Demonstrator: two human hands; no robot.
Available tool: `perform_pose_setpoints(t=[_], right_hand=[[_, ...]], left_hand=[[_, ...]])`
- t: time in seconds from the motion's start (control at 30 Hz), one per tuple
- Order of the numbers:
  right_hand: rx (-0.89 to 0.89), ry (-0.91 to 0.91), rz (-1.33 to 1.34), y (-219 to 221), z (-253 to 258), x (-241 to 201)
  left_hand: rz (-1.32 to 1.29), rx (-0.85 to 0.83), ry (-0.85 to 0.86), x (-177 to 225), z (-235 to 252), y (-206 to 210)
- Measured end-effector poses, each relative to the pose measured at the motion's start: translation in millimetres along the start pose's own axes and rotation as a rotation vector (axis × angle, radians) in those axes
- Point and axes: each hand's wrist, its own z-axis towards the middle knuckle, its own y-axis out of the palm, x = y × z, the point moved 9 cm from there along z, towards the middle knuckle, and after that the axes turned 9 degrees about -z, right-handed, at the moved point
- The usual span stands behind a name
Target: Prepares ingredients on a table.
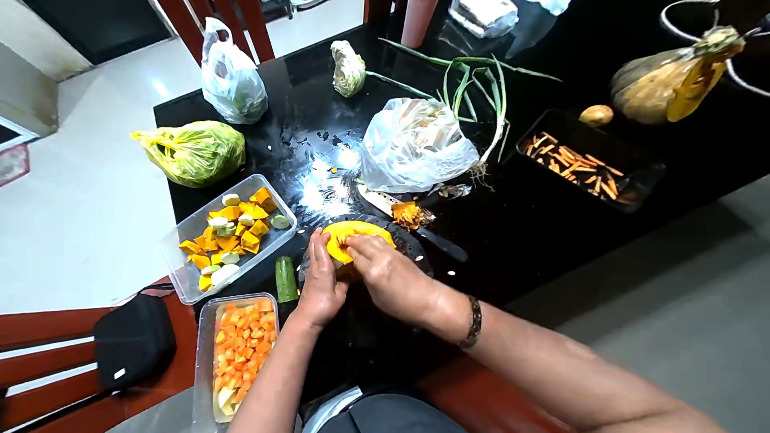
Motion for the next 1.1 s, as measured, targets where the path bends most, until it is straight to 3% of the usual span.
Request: perform_pose_setpoints(t=[0.1,0.23,0.3,0.5,0.67,0.8,0.93,1.0,1.07,1.1], right_hand=[[0.028,0.03,-0.12,24,-11,-5],[0.403,-0.012,-0.249,34,-28,3],[0.484,-0.014,-0.224,30,-32,6],[0.508,-0.117,-0.188,26,-31,11],[0.419,-0.177,-0.22,30,-30,8],[0.535,-0.116,-0.151,7,-33,5],[0.715,0.056,-0.186,-40,-41,-8],[0.806,0.041,-0.13,-64,-45,-20],[0.769,-0.003,-0.071,-66,-42,-28],[0.629,0.015,-0.05,-57,-35,-27]], left_hand=[[-0.016,0.02,0.038,-3,-1,-1],[0.026,0.053,0.159,-2,-2,-5],[0.035,0.058,0.2,1,-1,-4],[0.0,-0.002,0.225,4,7,-5],[-0.007,0.0,0.181,1,8,-5],[-0.1,0.11,0.118,-8,9,-9],[-0.287,0.264,-0.05,-24,9,-24],[-0.423,0.327,-0.089,-23,9,-31],[-0.552,0.365,-0.072,-7,7,-34],[-0.597,0.373,-0.062,2,6,-35]])
